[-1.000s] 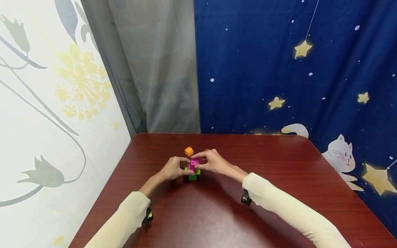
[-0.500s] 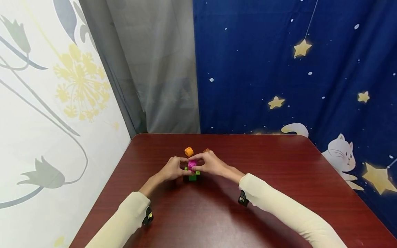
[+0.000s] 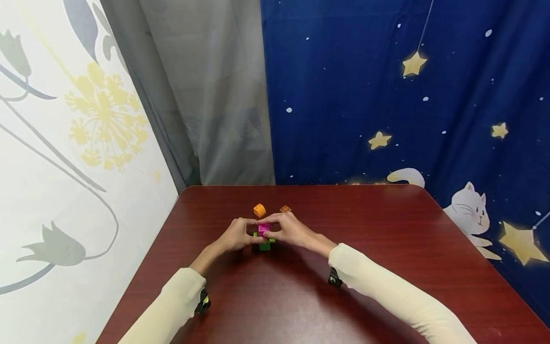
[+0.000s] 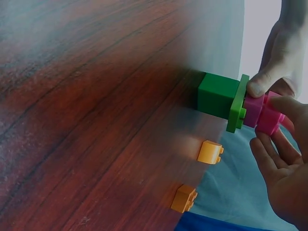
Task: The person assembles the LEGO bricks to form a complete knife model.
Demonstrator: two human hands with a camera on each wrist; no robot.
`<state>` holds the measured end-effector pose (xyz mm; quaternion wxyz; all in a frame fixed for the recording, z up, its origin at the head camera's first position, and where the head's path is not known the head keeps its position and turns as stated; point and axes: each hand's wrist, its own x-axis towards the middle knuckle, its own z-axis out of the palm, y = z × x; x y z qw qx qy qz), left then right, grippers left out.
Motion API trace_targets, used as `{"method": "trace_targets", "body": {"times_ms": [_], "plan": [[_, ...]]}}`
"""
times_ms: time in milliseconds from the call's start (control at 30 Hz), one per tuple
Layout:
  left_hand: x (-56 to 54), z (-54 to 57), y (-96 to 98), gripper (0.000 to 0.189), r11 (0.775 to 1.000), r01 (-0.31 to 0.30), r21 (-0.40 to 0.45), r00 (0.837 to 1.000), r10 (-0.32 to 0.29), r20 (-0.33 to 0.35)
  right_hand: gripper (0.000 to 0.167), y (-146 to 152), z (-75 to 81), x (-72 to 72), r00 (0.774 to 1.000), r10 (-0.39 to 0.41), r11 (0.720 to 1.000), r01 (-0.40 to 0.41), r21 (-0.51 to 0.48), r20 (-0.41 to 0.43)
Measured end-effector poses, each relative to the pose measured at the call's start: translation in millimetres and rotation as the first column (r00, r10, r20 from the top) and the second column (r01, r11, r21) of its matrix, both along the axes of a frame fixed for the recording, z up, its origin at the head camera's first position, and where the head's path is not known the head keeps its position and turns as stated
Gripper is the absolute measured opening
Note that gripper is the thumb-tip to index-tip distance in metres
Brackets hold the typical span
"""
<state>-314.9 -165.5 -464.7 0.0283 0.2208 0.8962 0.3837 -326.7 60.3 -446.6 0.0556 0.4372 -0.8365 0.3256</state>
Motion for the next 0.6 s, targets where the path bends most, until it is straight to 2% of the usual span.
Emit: {"method": "trace_targets", "body": {"times_ms": [167,400,600], "plan": [[0.2,0.6,-0.3,0.05,1.0,0.008,-0.001,1.0,-0.008,-0.008,0.037,1.1,-2.8,0.7,1.0,-0.018,1.0,0.018,0.014,-0.024],[-1.9,-1.1,-1.9,0.052,1.0,0.008,-0.003,1.0,-0.008,-0.015,0.037,1.4,-3.4,0.8,1.0,-0.017,1.0,0.017,0.003,0.014],[-2.2,-0.9,-1.8,0.053,1.0,0.019,0.006,1.0,-0.019,-0.018,0.035,0.5,-2.2,0.8,1.0,-0.012,1.0,0.012,0.009,0.015]]}}
